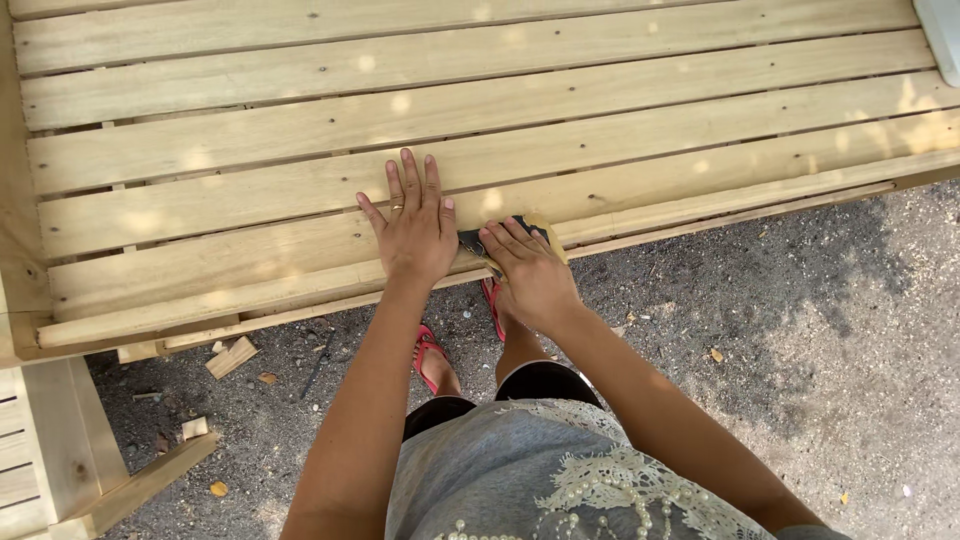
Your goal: The person sands the slatted surfaces and edges of unfinished wooden furniture pieces outdoors, rubbing a sanding block wrapped in sandpaper along the boards. They move between several furniture units, sanding different planks and corners one after another.
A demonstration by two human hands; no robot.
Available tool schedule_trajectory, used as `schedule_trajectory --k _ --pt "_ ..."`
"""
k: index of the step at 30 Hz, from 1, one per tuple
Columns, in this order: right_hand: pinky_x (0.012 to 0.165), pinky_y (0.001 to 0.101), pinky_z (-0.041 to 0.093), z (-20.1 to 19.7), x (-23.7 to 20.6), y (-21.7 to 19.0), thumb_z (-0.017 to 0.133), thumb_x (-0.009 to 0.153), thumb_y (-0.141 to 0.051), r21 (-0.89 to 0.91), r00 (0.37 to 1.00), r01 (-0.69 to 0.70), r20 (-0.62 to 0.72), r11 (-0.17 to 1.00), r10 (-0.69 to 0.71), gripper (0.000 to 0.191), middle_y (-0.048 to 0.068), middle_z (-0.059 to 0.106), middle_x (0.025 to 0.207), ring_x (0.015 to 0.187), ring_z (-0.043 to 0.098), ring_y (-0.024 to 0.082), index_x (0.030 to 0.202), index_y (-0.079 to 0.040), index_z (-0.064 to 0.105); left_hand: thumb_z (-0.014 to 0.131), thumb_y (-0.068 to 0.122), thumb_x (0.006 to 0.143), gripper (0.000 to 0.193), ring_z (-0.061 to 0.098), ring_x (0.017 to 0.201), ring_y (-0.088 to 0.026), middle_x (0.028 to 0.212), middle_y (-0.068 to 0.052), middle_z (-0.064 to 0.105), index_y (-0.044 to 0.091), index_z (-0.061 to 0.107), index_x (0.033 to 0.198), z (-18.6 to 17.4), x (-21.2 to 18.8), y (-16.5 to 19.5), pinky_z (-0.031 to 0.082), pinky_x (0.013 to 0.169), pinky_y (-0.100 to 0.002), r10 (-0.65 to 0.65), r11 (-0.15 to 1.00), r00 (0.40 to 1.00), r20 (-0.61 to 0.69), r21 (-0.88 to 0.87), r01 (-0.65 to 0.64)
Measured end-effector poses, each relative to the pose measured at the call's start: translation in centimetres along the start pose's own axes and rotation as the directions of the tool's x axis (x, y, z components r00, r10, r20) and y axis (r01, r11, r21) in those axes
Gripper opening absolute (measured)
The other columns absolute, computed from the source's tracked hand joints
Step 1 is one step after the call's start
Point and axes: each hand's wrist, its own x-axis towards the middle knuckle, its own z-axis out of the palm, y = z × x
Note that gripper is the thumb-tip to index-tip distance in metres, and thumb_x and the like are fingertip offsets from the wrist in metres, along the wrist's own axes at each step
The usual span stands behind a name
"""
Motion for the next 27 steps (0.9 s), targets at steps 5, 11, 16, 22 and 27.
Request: schedule_trajectory --k 5,11,16,22,27 --pt "0.116 0.0536 0.037 -1.3 -0.9 -0.9 0.06 0.091 -0.014 0.01 0.998 -0.063 0.005 0.998 0.063 0.05 0.011 0.059 0.147 0.142 0.049 0.032 0.14 -0.007 0.06 0.014 0.044 0.108 0.06 0.006 0.16 -0.03 0.174 -0.003 0.007 0.027 0.02 0.165 -0.9 -0.8 -0.3 0.002 0.123 -0.068 0.067 0.984 0.998 -0.014 -0.166 -0.068" --pt "0.117 0.0544 0.035 0.0 -0.6 -2.2 0.059 0.098 -0.019 -0.015 0.995 -0.083 -0.064 0.996 0.082 0.045 0.009 0.057 0.15 0.145 0.046 0.031 0.142 -0.011 0.059 0.006 0.054 0.106 0.067 0.013 0.159 -0.029 0.173 -0.002 0.016 0.029 0.027 0.164 -0.8 -1.5 -0.9 0.01 0.125 -0.062 0.198 0.939 0.973 -0.115 -0.263 -0.222" --pt "0.117 0.0545 0.034 -0.3 -1.1 -1.9 0.059 0.09 -0.017 -0.043 0.993 -0.063 -0.107 0.997 0.058 0.056 0.009 0.053 0.153 0.145 0.045 0.033 0.145 -0.01 0.057 0.006 0.052 0.107 0.065 0.014 0.16 -0.026 0.172 0.0 0.018 0.029 0.026 0.164 -0.8 -1.7 -1.0 0.008 0.127 -0.061 0.185 0.95 0.98 -0.07 -0.243 -0.197" --pt "0.118 0.0547 0.036 -5.8 -3.5 2.5 0.055 0.108 -0.018 -0.08 0.915 -0.33 -0.269 0.94 0.299 0.038 0.014 0.059 0.146 0.145 0.047 0.038 0.143 -0.005 0.06 0.011 0.048 0.106 0.061 0.008 0.158 -0.023 0.172 0.001 0.014 0.028 0.019 0.163 -1.1 -1.1 -0.4 0.002 0.124 -0.062 0.126 0.986 0.988 0.092 -0.124 -0.114" --pt "0.114 0.0568 0.036 -1.6 -3.1 1.6 0.06 0.096 -0.02 -0.029 0.948 -0.202 -0.258 0.979 0.188 0.04 0.017 0.063 0.136 0.138 0.051 0.037 0.132 -0.002 0.065 0.014 0.046 0.106 0.06 0.009 0.157 -0.023 0.171 0.0 0.015 0.027 0.02 0.163 -1.0 -1.1 -0.2 0.002 0.123 -0.063 0.133 0.984 0.987 0.094 -0.133 -0.12"
